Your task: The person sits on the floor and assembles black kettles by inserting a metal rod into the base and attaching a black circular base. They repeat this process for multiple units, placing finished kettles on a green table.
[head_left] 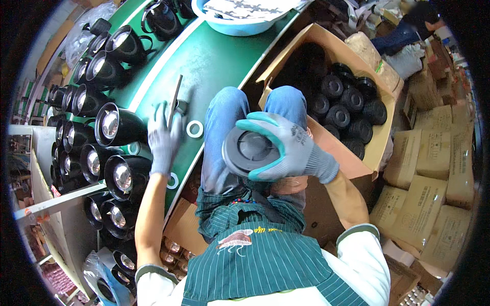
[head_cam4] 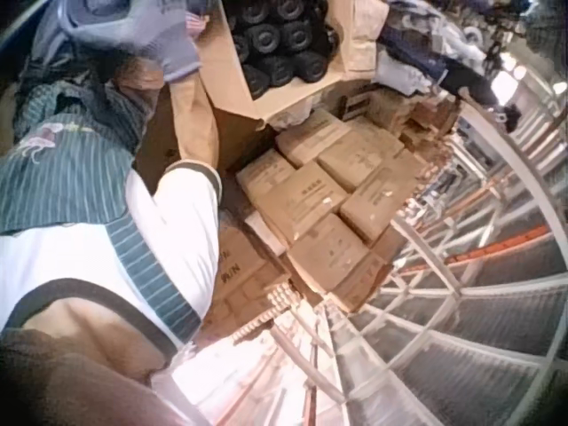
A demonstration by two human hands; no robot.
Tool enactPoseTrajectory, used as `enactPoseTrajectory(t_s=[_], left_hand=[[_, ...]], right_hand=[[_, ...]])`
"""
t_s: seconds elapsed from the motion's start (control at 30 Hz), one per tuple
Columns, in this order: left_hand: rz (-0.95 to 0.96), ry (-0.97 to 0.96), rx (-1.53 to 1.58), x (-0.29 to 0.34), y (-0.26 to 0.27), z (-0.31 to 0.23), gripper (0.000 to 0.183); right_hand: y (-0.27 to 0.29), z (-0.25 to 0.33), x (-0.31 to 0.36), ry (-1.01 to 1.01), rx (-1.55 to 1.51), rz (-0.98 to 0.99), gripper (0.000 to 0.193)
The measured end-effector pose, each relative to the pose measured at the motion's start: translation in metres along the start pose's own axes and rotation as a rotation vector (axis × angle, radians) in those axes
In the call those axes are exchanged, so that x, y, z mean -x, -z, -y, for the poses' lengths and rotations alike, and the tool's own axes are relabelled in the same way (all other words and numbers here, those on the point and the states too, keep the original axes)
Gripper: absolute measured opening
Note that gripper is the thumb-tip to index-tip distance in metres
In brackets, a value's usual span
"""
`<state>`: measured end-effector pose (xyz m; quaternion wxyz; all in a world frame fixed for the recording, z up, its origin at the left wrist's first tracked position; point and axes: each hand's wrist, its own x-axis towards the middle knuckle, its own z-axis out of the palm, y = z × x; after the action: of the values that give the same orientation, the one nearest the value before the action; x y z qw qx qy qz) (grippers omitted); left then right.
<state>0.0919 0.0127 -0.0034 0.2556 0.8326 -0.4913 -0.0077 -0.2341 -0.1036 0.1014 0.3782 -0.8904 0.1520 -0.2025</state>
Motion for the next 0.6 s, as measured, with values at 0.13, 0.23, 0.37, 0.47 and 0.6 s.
enactPoseTrajectory(t_s=[0.13,0.23,0.37,0.47,0.6], left_hand=[[0.199,0.26,-0.28,-0.041,-0.069,0.039,0.075],[0.105,0.15,0.059,-0.051,-0.063,0.05,0.056],[0.47,0.166,0.555,-0.045,0.019,-0.052,0.056],[0.77,-0.12,0.675,-0.028,0.087,-0.124,0.06],[0.758,-0.522,0.358,-0.01,0.084,-0.147,0.061]], right_hand=[[-0.045,-0.018,0.01,-0.184,0.012,-0.135,0.105],[-0.063,-0.033,0.019,-0.214,-0.169,-0.241,0.104],[-0.075,-0.024,0.03,-0.394,-0.775,-0.517,0.093],[-0.068,-0.012,0.017,-0.458,-1.09,-0.573,0.09],[-0.056,-0.024,0.006,-0.651,-1.391,-0.354,0.088]])
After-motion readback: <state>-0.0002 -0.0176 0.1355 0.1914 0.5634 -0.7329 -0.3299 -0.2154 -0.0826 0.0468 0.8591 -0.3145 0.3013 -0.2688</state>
